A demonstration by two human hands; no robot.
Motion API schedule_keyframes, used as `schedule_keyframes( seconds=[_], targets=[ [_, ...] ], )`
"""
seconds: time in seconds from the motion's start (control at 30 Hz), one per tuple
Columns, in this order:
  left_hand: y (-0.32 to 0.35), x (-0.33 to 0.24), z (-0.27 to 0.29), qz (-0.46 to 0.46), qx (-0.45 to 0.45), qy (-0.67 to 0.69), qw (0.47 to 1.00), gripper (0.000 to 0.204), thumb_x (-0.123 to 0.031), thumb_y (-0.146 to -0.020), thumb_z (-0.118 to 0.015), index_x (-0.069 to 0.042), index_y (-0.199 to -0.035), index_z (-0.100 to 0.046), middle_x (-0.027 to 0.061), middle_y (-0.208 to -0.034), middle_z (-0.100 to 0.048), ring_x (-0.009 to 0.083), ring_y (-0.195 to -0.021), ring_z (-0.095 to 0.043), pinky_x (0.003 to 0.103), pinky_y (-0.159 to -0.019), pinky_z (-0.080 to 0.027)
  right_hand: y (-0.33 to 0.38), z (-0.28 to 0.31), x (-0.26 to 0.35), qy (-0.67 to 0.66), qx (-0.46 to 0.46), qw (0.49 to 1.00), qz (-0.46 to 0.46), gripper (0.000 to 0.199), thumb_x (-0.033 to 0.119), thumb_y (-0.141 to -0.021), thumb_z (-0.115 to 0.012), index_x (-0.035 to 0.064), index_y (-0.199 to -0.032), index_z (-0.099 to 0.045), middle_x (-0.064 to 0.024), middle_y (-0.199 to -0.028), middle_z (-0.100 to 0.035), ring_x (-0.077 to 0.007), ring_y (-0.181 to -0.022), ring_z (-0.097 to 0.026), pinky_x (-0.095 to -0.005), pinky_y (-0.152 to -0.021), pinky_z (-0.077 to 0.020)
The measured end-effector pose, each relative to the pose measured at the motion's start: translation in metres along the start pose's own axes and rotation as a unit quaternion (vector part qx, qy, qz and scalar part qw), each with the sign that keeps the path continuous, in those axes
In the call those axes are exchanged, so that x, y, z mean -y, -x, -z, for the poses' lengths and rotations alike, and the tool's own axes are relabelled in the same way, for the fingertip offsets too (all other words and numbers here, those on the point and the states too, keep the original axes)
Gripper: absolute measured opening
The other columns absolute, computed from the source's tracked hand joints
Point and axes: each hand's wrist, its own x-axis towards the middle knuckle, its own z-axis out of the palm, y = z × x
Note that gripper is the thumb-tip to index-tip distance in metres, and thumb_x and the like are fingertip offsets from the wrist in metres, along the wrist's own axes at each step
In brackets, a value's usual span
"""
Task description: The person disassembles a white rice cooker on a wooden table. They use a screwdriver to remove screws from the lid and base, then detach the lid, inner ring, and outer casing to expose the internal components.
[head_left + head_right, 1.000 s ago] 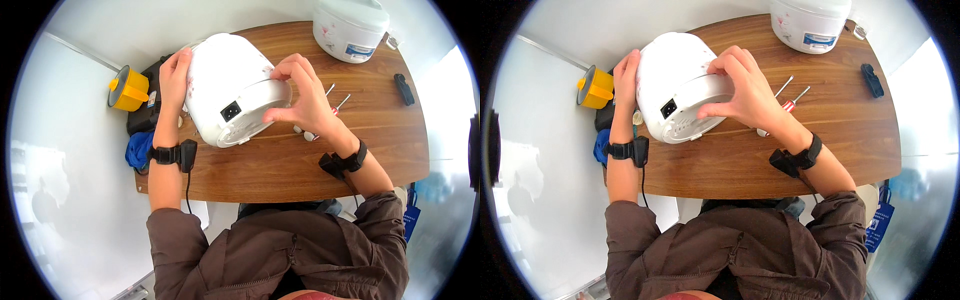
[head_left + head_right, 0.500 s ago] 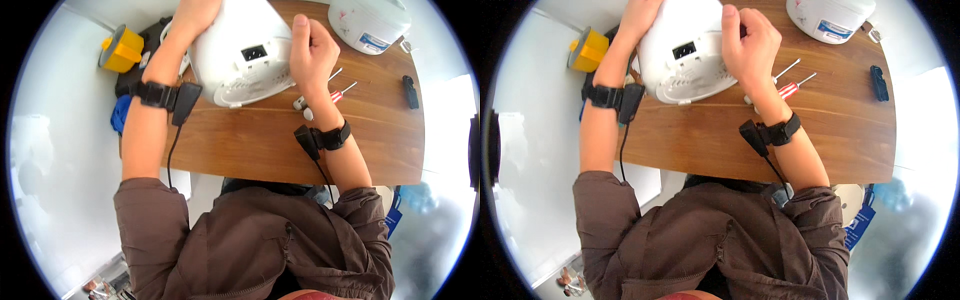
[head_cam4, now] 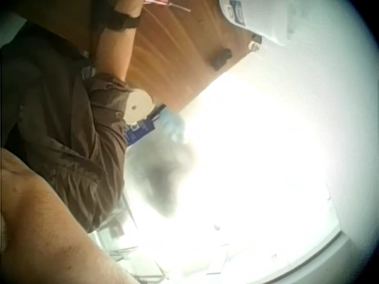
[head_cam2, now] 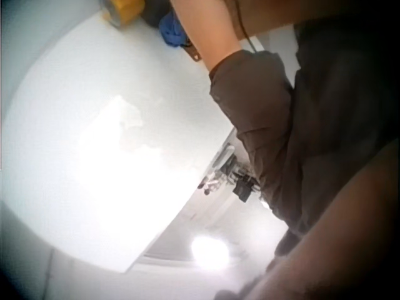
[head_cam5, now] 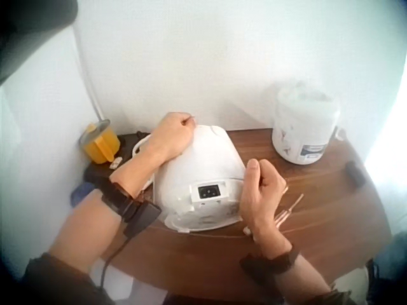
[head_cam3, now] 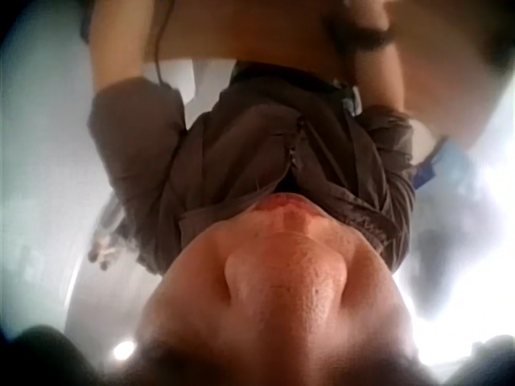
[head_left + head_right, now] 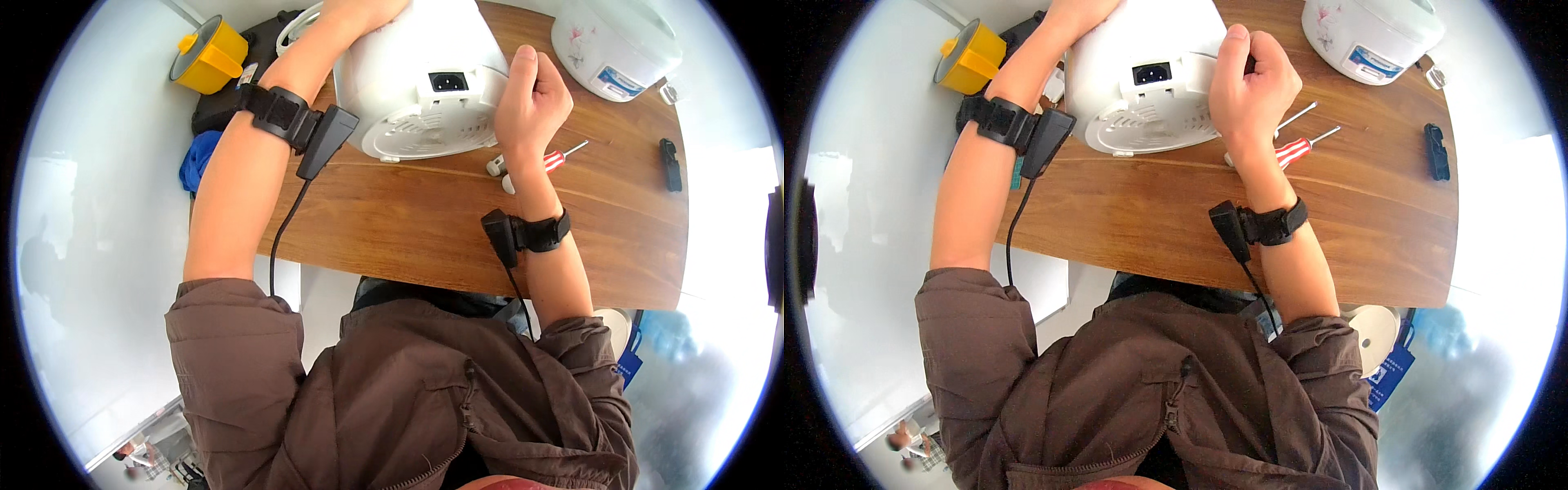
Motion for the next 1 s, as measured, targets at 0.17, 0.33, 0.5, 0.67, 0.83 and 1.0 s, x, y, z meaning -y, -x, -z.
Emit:
schedule_keyframes(
  seconds=[0.17, 0.33, 0.5, 0.67, 0.83, 1.0],
  targets=[
    [0.007, 0.02, 0.004, -0.004, -0.008, -0.002, 1.0, 0.039, -0.026, -0.101, -0.049, 0.007, -0.106, -0.069, 0.029, -0.109, -0.07, 0.0422, -0.1, -0.065, 0.047, -0.093, -0.048, -0.001, 0.016, -0.003, 0.002, 0.04, 0.999, 0.017, 0.031, 0.013, -0.097, -0.066, -0.0009, -0.072, -0.056, -0.008, -0.064, -0.052, -0.0184, -0.057, -0.044, -0.0326, -0.054, -0.0379],
    [0.012, 0.018, 0.012, 0.04, 0.028, 0.037, 0.998, 0.043, -0.028, -0.102, -0.046, 0.008, -0.111, -0.068, 0.0272, -0.115, -0.07, 0.0385, -0.105, -0.066, 0.046, -0.095, -0.047, -0.021, 0.084, -0.035, 0.143, 0.269, 0.95, 0.075, 0.015, 0.014, -0.093, -0.072, 0.001, -0.086, -0.072, -0.0101, -0.082, -0.067, -0.0249, -0.071, -0.065, -0.0362, -0.067, -0.053],
    [0.008, 0.023, 0.006, -0.019, -0.001, 0.036, 0.999, 0.044, -0.03, -0.1, -0.048, 0.008, -0.109, -0.068, 0.0292, -0.11, -0.07, 0.0384, -0.099, -0.067, 0.045, -0.092, -0.048, -0.013, 0.109, -0.024, 0.239, 0.499, 0.809, 0.199, 0.023, 0.027, -0.083, -0.08, 0.0074, -0.095, -0.077, -0.0071, -0.092, -0.071, -0.0272, -0.096, -0.066, -0.0403, -0.083, -0.0546],
    [0.014, 0.025, 0.01, -0.022, -0.002, 0.049, 0.999, 0.039, -0.027, -0.1, -0.049, 0.008, -0.102, -0.067, 0.0293, -0.097, -0.069, 0.0394, -0.09, -0.067, 0.044, -0.084, -0.049, -0.006, 0.085, -0.012, 0.268, 0.567, 0.735, 0.257, 0.024, 0.028, -0.082, -0.08, 0.0099, -0.098, -0.079, -0.0052, -0.093, -0.072, -0.0249, -0.099, -0.064, -0.0372, -0.09, -0.0498],
    [0.03, 0.062, 0.017, -0.053, -0.035, 0.088, 0.994, 0.044, -0.039, -0.105, -0.052, 0.003, -0.1, -0.065, 0.0081, -0.08, -0.065, 0.0142, -0.076, -0.055, 0.032, -0.076, -0.046, 0.003, 0.068, -0.008, 0.375, 0.585, 0.627, 0.353, 0.008, 0.014, -0.079, -0.074, 0.01, -0.085, -0.076, -0.0045, -0.091, -0.072, -0.023, -0.099, -0.064, -0.0318, -0.09, -0.0489],
    [0.058, 0.068, 0.026, -0.027, -0.098, 0.129, 0.986, 0.04, -0.034, -0.104, -0.051, 0.001, -0.102, -0.069, 0.0163, -0.083, -0.07, 0.0262, -0.076, -0.062, 0.037, -0.077, -0.048, -0.002, 0.075, 0.023, 0.349, 0.49, 0.709, 0.368, 0.017, 0.008, -0.08, -0.071, 0.0078, -0.097, -0.071, -0.0059, -0.097, -0.069, -0.0214, -0.104, -0.065, -0.0364, -0.095, -0.0502]
  ],
)
